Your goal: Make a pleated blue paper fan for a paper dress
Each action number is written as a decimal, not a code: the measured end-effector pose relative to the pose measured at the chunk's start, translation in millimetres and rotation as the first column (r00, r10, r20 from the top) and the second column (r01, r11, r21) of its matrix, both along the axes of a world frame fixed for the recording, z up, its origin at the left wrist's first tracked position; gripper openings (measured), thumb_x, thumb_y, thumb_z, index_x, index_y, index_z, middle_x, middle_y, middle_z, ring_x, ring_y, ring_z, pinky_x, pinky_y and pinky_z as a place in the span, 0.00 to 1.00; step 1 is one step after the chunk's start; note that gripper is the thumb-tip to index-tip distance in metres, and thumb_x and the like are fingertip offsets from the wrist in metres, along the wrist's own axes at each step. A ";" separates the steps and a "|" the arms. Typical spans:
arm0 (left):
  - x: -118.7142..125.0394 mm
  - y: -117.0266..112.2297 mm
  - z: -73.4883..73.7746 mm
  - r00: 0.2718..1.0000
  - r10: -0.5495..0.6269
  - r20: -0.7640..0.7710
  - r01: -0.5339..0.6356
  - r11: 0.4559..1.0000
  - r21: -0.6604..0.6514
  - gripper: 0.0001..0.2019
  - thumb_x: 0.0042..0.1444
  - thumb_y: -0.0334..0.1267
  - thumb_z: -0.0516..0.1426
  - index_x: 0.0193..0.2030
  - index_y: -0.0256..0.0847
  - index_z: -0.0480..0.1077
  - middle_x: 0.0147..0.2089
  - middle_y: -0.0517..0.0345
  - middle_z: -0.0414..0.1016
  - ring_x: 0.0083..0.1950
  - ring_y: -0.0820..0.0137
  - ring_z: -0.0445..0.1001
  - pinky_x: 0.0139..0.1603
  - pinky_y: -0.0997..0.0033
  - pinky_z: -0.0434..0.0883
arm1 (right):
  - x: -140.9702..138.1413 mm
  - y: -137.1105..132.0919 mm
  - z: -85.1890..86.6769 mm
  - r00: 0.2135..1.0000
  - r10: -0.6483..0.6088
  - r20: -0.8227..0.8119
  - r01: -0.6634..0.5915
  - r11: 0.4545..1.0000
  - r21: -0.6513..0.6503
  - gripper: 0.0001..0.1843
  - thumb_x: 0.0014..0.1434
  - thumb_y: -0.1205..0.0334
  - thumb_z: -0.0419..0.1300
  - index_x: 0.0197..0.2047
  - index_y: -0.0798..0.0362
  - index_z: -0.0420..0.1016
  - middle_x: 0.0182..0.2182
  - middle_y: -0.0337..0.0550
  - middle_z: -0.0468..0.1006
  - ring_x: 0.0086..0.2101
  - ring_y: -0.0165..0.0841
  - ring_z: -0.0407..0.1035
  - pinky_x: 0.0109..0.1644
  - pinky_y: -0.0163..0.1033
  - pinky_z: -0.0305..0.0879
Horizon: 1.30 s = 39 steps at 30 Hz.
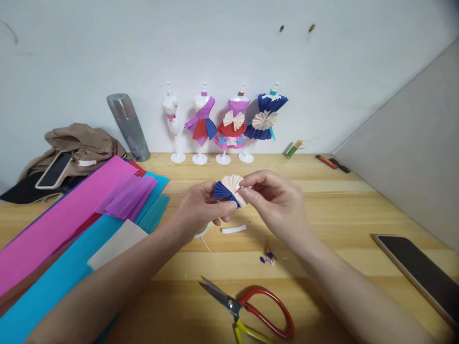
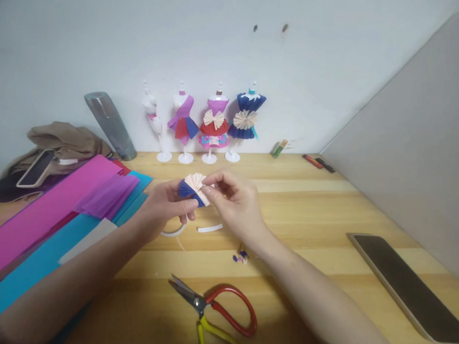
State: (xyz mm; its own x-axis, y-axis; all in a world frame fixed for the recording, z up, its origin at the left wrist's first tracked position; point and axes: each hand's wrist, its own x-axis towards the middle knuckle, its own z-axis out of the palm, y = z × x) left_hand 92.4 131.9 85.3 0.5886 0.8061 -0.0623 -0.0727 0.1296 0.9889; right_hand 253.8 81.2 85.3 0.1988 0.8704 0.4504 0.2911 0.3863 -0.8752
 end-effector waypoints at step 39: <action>-10.2 14.3 -4.2 0.980 0.130 -0.148 -0.062 0.918 0.393 0.09 0.48 0.41 0.62 0.25 0.37 0.72 0.20 0.63 0.66 0.23 0.77 0.61 0.23 0.76 0.58 | -0.2 0.3 -3.1 0.954 0.015 0.300 -0.061 0.988 0.145 0.05 0.61 0.61 0.63 0.32 0.45 0.76 0.38 0.42 0.82 0.40 0.39 0.75 0.46 0.49 0.70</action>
